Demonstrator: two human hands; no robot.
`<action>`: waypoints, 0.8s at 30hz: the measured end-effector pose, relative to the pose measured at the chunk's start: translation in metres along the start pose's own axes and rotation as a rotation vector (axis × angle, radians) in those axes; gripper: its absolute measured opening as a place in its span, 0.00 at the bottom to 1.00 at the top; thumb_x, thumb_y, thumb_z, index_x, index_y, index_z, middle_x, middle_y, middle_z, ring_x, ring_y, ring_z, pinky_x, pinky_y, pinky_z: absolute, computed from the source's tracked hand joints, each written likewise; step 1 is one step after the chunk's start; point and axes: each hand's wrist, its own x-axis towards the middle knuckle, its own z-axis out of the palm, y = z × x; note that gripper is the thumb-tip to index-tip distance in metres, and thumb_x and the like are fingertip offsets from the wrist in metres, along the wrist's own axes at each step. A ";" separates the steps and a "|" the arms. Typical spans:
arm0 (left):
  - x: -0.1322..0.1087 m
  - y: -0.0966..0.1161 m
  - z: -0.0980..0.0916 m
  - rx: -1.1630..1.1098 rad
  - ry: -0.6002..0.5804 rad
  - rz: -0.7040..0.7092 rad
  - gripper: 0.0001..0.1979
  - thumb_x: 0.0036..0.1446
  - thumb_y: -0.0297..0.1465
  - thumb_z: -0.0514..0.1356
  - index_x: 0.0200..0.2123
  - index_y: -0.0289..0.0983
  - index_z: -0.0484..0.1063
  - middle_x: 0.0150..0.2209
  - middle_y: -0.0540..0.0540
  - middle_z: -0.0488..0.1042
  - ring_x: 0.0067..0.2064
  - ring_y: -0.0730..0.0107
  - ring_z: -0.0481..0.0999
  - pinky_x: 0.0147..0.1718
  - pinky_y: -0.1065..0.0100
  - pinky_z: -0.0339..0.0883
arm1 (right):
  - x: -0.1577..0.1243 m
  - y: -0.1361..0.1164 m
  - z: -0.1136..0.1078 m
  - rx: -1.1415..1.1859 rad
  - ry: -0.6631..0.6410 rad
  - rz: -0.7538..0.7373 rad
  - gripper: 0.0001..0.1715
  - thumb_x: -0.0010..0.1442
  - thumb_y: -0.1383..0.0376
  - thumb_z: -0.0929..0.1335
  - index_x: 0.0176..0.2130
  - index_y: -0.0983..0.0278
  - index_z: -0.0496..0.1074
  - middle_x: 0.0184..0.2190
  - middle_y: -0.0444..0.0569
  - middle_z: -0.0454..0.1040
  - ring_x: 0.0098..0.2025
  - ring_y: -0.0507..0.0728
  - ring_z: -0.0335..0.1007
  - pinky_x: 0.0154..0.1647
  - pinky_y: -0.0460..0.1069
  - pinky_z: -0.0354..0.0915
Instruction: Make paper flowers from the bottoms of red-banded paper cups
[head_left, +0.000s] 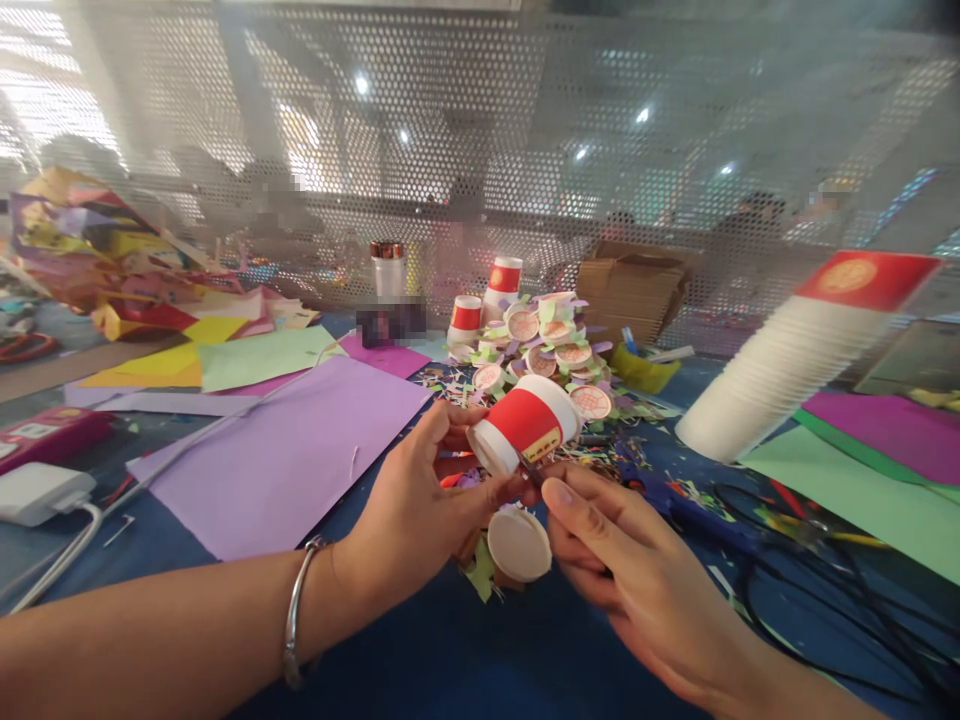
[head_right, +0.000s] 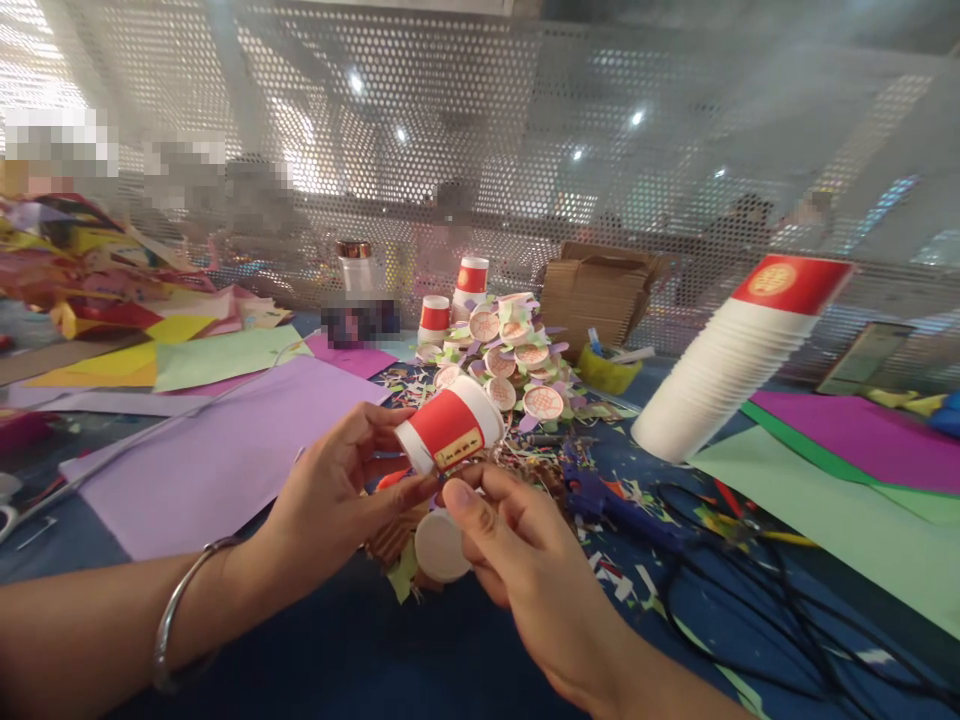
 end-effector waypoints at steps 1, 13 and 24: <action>0.000 0.002 0.000 -0.049 -0.024 -0.004 0.24 0.53 0.36 0.72 0.50 0.38 0.68 0.48 0.39 0.80 0.47 0.58 0.81 0.44 0.58 0.78 | 0.000 0.000 0.000 0.006 -0.004 0.005 0.23 0.66 0.48 0.70 0.31 0.61 0.64 0.21 0.35 0.46 0.22 0.48 0.33 0.18 0.44 0.35; -0.001 0.009 -0.001 -0.246 -0.098 -0.146 0.19 0.57 0.38 0.70 0.44 0.36 0.68 0.43 0.41 0.81 0.43 0.62 0.82 0.41 0.62 0.76 | -0.005 -0.003 -0.003 0.059 0.002 0.049 0.24 0.66 0.48 0.71 0.30 0.62 0.65 0.21 0.35 0.45 0.22 0.47 0.33 0.17 0.42 0.34; -0.006 0.009 0.002 -0.059 -0.040 -0.065 0.20 0.59 0.42 0.68 0.43 0.37 0.65 0.41 0.43 0.78 0.41 0.64 0.79 0.35 0.65 0.77 | 0.000 0.004 -0.001 0.034 0.059 0.026 0.22 0.66 0.49 0.70 0.32 0.63 0.70 0.20 0.35 0.47 0.21 0.47 0.35 0.17 0.42 0.36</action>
